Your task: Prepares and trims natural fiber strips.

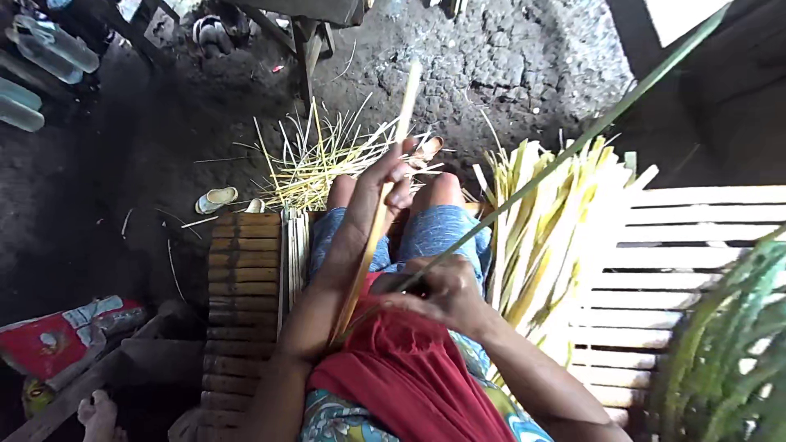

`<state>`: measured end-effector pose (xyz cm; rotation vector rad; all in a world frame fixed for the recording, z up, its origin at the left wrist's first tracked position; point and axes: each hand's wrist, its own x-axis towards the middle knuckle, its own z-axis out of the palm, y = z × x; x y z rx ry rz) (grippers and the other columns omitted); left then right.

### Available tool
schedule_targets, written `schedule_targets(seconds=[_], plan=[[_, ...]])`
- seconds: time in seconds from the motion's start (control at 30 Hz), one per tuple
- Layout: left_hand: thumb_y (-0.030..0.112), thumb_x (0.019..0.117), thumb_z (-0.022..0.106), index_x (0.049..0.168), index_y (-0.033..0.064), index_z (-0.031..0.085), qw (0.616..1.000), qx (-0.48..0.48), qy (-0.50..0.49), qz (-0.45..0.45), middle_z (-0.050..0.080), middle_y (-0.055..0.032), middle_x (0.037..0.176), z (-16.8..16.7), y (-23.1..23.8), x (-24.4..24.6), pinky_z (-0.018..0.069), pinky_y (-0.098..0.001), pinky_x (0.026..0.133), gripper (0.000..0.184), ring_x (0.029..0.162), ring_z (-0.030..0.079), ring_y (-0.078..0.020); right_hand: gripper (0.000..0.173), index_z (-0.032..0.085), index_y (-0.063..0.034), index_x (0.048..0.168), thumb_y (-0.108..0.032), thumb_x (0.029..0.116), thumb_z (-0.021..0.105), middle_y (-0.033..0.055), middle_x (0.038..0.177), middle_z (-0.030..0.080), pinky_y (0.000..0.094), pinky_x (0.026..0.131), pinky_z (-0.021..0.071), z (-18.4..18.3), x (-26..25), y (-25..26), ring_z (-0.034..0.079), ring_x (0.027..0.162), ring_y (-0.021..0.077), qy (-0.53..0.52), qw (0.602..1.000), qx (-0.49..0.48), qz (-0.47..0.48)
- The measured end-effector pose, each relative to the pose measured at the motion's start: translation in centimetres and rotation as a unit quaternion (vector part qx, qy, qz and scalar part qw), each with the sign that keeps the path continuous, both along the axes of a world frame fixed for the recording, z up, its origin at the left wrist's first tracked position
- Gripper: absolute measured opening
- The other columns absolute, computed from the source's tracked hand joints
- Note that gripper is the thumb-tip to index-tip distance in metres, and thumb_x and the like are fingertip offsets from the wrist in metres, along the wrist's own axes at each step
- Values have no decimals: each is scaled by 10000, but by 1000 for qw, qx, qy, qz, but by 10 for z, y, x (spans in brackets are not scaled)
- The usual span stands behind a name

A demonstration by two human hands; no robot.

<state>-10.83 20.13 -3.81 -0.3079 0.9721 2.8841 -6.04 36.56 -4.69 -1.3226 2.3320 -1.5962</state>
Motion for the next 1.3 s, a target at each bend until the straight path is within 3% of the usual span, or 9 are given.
schedule_targets(seconds=[0.07, 0.13, 0.23, 0.47, 0.53, 0.63, 0.83, 1.0, 1.3], plan=[[145, 1100, 285, 1211, 69, 543, 997, 3, 44, -67, 484, 111, 566, 5, 7, 4, 429, -122, 454, 290, 430, 443, 23, 446, 670, -35, 737, -451, 884, 736, 17, 606, 613, 229, 504, 459, 0, -16, 1, 560, 536, 35, -5, 1000, 16, -27], [71, 1071, 331, 1144, 54, 604, 993, -50, 51, -93, 587, 103, 657, 13, 16, 14, 485, -117, 527, 283, 529, 534, 43, 301, 725, -53, 891, -353, 894, 751, -87, 797, 701, 150, 691, 543, 14, -52, 15, 624, 729, -86, -55, 995, -9, -84], [59, 1057, 387, 1011, 73, 642, 992, -90, 33, -88, 537, 75, 658, 11, 24, 26, 427, -135, 504, 260, 526, 477, 17, 340, 666, -86, 1008, -412, 925, 715, -152, 846, 664, 152, 666, 537, 32, -90, 31, 605, 713, -105, -52, 983, -30, -171], [230, 1121, 293, 1256, 97, 547, 999, -21, -21, 11, 475, 108, 590, -3, -12, 2, 433, -134, 475, 317, 455, 443, 7, 538, 658, -60, 704, -530, 964, 634, 35, 576, 599, 271, 481, 439, -10, 12, -16, 562, 508, 104, 43, 999, 26, 10], [146, 1091, 284, 1285, 60, 505, 995, -42, 58, -62, 480, 109, 594, 8, -6, 4, 431, -119, 488, 306, 476, 456, 22, 508, 674, -41, 722, -487, 962, 637, 47, 594, 618, 270, 489, 466, -6, -4, -16, 585, 522, 98, 57, 998, 30, 2], [7, 1036, 348, 1216, 15, 586, 982, -86, 141, -96, 642, 91, 801, 30, 6, 13, 485, -113, 616, 298, 651, 559, 59, 391, 704, 23, 926, -365, 969, 678, -6, 797, 699, 174, 688, 527, 36, -59, 11, 612, 719, -63, 1, 996, 15, -85], [22, 1060, 393, 1211, -20, 601, 985, -125, 115, 17, 560, 58, 744, 35, 30, 21, 434, -144, 537, 260, 573, 479, 14, 105, 617, -240, 986, -342, 992, 643, -281, 784, 607, 100, 587, 520, 68, -107, 28, 587, 646, -138, -38, 996, -30, -79], [156, 1117, 300, 1372, 33, 485, 985, -107, 12, 136, 435, 74, 590, -2, -14, 14, 362, -139, 375, 339, 384, 352, -1, 74, 607, -367, 1002, -296, 1003, 628, -323, 789, 629, 94, 582, 515, 54, -89, 47, 591, 636, -130, -134, 987, -49, -69], [193, 1128, 320, 1298, 52, 511, 939, -149, -57, 306, 474, 65, 654, -34, -87, 21, 351, -122, 352, 292, 373, 340, 8, 130, 591, -400, 845, -439, 963, 627, -275, 653, 613, 69, 548, 479, 26, -67, 88, 569, 559, -109, -283, 944, -36, -163]])
